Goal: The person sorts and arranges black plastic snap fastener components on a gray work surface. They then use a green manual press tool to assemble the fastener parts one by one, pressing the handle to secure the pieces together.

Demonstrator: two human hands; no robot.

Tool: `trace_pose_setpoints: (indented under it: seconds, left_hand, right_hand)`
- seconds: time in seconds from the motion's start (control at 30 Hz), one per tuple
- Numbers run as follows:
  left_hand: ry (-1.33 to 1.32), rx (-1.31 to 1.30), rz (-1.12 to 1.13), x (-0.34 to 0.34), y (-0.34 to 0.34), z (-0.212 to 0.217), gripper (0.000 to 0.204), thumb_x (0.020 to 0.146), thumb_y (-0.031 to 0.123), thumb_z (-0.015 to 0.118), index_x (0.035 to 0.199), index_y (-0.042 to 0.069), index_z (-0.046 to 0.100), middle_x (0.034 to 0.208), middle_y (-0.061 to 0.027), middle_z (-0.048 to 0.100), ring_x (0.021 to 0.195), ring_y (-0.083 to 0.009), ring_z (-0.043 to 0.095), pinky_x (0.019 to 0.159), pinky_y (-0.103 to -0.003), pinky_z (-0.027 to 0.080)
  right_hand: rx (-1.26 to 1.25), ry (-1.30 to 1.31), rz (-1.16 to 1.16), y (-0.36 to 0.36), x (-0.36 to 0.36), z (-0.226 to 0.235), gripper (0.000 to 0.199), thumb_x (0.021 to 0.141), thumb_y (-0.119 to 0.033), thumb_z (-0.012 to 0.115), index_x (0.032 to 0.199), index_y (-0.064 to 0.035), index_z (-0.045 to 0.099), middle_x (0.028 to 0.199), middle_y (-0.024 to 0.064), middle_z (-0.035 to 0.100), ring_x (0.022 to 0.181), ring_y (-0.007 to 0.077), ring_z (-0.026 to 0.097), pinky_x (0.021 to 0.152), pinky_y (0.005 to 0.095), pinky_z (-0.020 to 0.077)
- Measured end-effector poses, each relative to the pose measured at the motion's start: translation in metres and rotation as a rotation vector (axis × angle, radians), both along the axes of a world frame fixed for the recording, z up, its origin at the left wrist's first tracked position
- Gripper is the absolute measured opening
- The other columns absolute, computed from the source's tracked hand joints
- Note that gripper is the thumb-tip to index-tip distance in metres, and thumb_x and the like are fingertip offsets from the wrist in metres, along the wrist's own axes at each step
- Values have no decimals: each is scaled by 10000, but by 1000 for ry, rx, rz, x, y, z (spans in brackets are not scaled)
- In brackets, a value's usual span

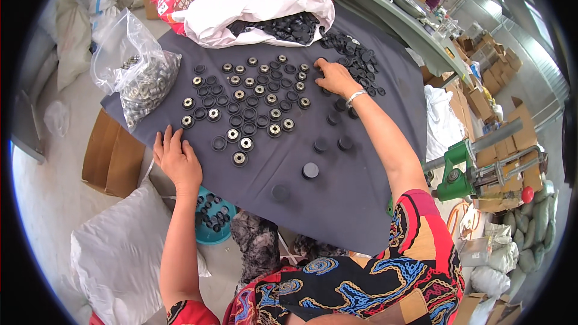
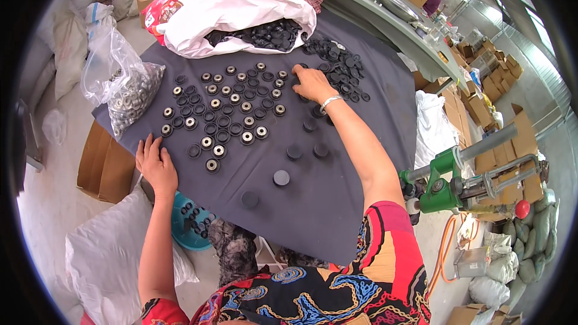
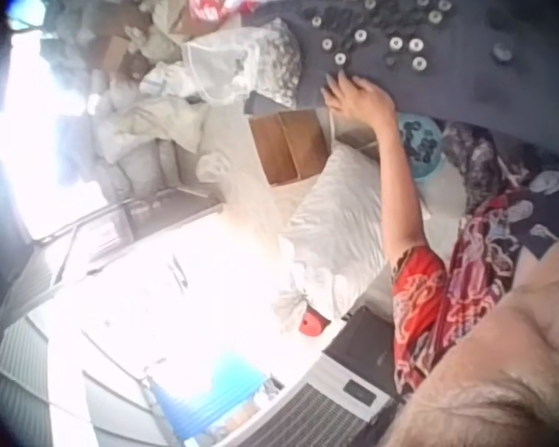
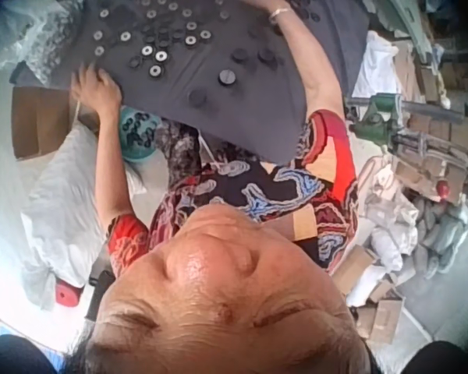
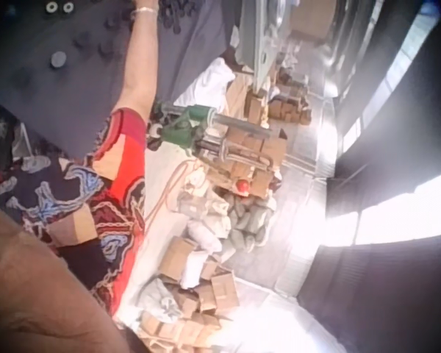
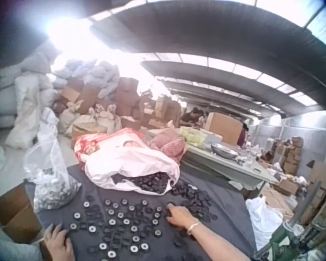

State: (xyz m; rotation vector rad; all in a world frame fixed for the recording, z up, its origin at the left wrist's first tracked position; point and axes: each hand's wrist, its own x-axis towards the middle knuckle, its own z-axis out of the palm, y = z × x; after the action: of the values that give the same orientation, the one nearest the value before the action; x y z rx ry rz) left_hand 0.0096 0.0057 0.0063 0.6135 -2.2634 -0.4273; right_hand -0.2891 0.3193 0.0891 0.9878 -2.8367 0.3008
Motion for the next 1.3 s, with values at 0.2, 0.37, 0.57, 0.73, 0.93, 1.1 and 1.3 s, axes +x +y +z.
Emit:
trace_pose_setpoints:
  seconds: [0.2, 0.37, 0.57, 0.73, 0.93, 1.1, 1.3]
  left_hand:
    - [-1, 16, -2, -1, 1, 1, 270, 872, 92, 552, 1117, 43, 652, 1330, -118, 567, 1324, -351, 406, 1132, -505, 218]
    - [-3, 18, 3, -1, 0, -1, 272, 868, 96, 555, 1117, 52, 654, 1330, -115, 568, 1324, -354, 405, 1133, -510, 215]
    - [5, 8, 10, -2, 0, 0, 272, 862, 92, 558, 1112, 58, 659, 1326, -116, 570, 1316, -357, 413, 1126, -520, 221]
    - [13, 3, 1, 0, 0, 1, 273, 860, 89, 560, 1112, 56, 658, 1323, -117, 572, 1310, -363, 416, 1122, -517, 228]
    - [4, -7, -1, 1, -2, 0, 272, 863, 90, 559, 1115, 57, 656, 1323, -115, 572, 1311, -362, 415, 1121, -509, 231]
    - [-8, 1, 8, -3, -1, -1, 272, 868, 99, 557, 1120, 63, 656, 1328, -108, 569, 1315, -355, 413, 1126, -509, 224]
    - [-6, -10, 21, -1, 0, -1, 268, 874, 103, 557, 1119, 65, 659, 1325, -108, 571, 1318, -354, 414, 1128, -511, 222]
  right_hand:
    - [146, 9, 46, 1, -17, -6, 319, 730, -111, 698, 1028, -2, 663, 1003, 223, 654, 1013, 376, 617, 900, 429, 486]
    - [0, -40, 4, -7, -22, 2, 346, 735, -122, 680, 1059, -1, 669, 1037, 223, 650, 1023, 373, 614, 897, 412, 486]
    - [-148, -148, -10, -23, -30, 0, 365, 761, -125, 676, 1104, 1, 669, 1011, 220, 685, 954, 364, 652, 877, 398, 500]
    - [-65, -86, 22, -33, -35, -7, 324, 769, -116, 712, 1073, -5, 689, 993, 213, 691, 954, 356, 659, 871, 400, 504]
    - [-3, -108, 20, -40, -45, -4, 339, 747, -121, 744, 1066, -16, 697, 1002, 203, 692, 963, 359, 655, 874, 403, 504]
    - [57, -78, -9, -30, -38, 0, 331, 746, -116, 747, 1058, -15, 700, 1009, 202, 693, 976, 353, 654, 883, 397, 503]
    - [-26, -148, -73, 8, -5, -2, 341, 742, -126, 750, 1057, -3, 697, 1016, 210, 690, 987, 354, 651, 891, 397, 500]
